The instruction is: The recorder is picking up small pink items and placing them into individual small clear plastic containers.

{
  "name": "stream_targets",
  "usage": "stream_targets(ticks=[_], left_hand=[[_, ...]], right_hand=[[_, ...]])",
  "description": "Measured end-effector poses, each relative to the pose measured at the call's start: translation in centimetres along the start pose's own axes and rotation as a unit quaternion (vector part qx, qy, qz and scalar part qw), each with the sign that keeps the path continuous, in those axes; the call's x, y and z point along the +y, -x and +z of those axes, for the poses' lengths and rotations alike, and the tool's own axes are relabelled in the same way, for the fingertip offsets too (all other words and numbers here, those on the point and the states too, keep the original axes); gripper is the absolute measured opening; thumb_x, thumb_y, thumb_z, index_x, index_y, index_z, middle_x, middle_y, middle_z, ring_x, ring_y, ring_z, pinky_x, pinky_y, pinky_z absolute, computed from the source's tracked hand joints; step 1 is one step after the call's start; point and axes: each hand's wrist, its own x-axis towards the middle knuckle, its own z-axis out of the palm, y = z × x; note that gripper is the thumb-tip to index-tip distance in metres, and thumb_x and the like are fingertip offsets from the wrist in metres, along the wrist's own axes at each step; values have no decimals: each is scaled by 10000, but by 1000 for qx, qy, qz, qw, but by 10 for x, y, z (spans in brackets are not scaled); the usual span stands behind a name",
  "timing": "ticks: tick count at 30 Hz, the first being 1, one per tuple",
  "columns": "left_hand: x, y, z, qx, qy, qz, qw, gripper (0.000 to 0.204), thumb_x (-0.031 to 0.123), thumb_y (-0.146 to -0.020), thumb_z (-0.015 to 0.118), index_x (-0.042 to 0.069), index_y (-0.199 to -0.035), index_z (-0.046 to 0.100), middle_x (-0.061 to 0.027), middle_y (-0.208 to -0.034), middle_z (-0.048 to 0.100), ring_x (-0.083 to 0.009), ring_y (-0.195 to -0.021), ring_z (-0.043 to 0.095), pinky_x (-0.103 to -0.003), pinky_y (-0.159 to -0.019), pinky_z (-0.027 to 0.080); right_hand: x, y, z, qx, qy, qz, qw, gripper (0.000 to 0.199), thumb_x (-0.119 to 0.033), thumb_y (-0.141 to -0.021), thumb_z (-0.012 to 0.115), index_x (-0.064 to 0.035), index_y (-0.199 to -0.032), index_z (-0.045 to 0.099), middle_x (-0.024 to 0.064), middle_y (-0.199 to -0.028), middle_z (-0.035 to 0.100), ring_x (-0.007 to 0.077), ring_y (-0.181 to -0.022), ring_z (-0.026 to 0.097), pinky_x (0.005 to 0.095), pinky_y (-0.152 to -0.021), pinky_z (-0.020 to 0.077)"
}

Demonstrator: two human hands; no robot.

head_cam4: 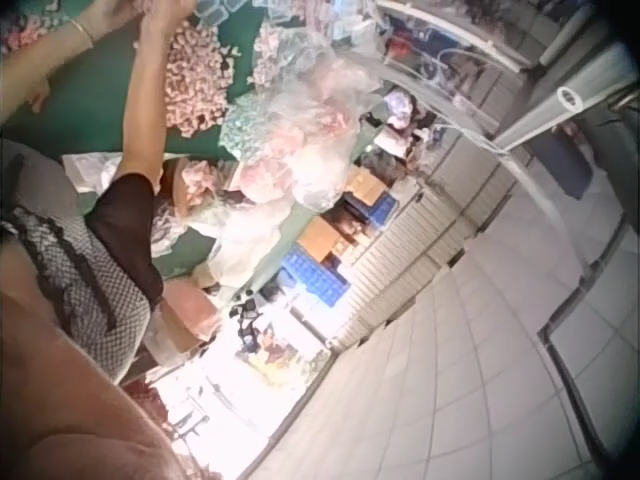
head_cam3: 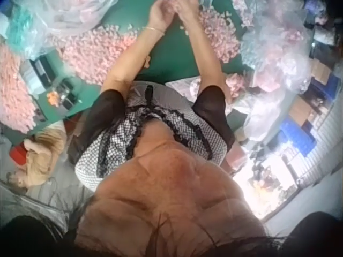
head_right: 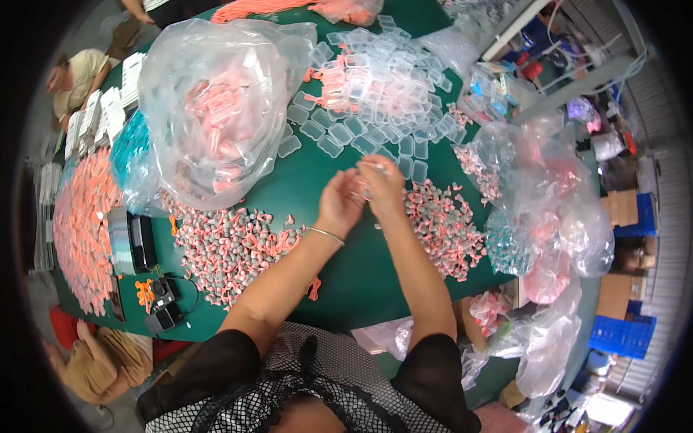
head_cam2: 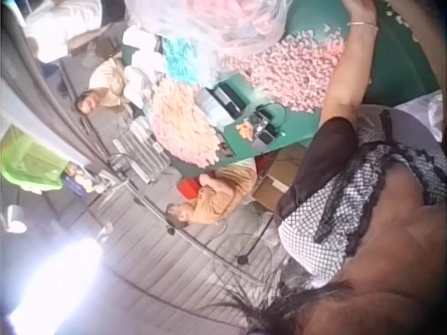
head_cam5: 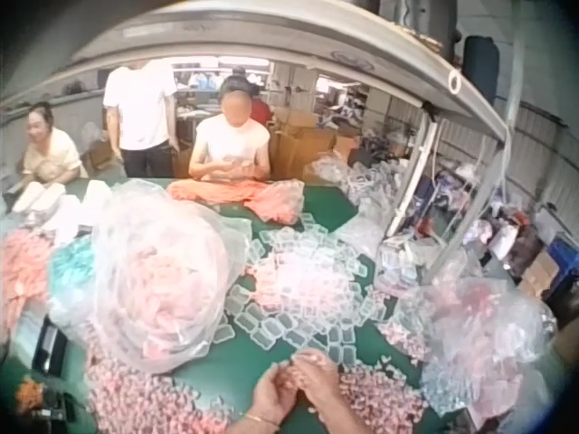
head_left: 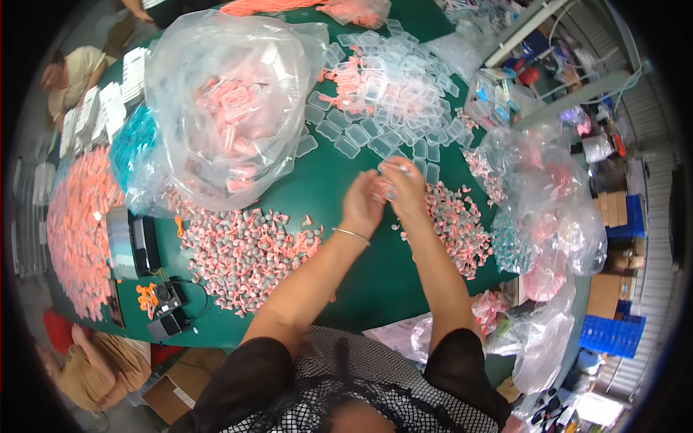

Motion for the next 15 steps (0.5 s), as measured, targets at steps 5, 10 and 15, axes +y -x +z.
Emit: stream_targets(ticks=[5, 10, 15], left_hand=[[77, -18, -32, 75, -115, 115, 984, 234, 176, -982, 461, 4, -1013, 617, -80, -974, 649, -177, -919, 604, -309, -853, 486], [105, -20, -24, 99, -297, 168, 935, 275, 214, -981, 491, -7, -1088, 614, -24, -925, 608, -104, -824, 554, -234, -737, 473], [107, -18, -20, 97, -453, 210, 861, 357, 240, -996, 485, -26, -1217, 570, -68, -1113, 599, -123, -987, 552, -254, -887, 446]], right_hand=[[53, -18, 75, -47, 124, -63, 989, 208, -33, -782, 665, 0, -988, 656, 42, -878, 653, 95, -747, 604, 230, -657, 494], [87, -42, 90, 75, 330, -301, 892, 241, 21, -688, 686, -61, -914, 673, 89, -874, 633, 227, -799, 635, 316, -691, 513], [77, -45, 96, 119, 424, -357, 824, 248, -15, -652, 701, -104, -879, 655, 65, -926, 612, 288, -849, 625, 381, -697, 505]])
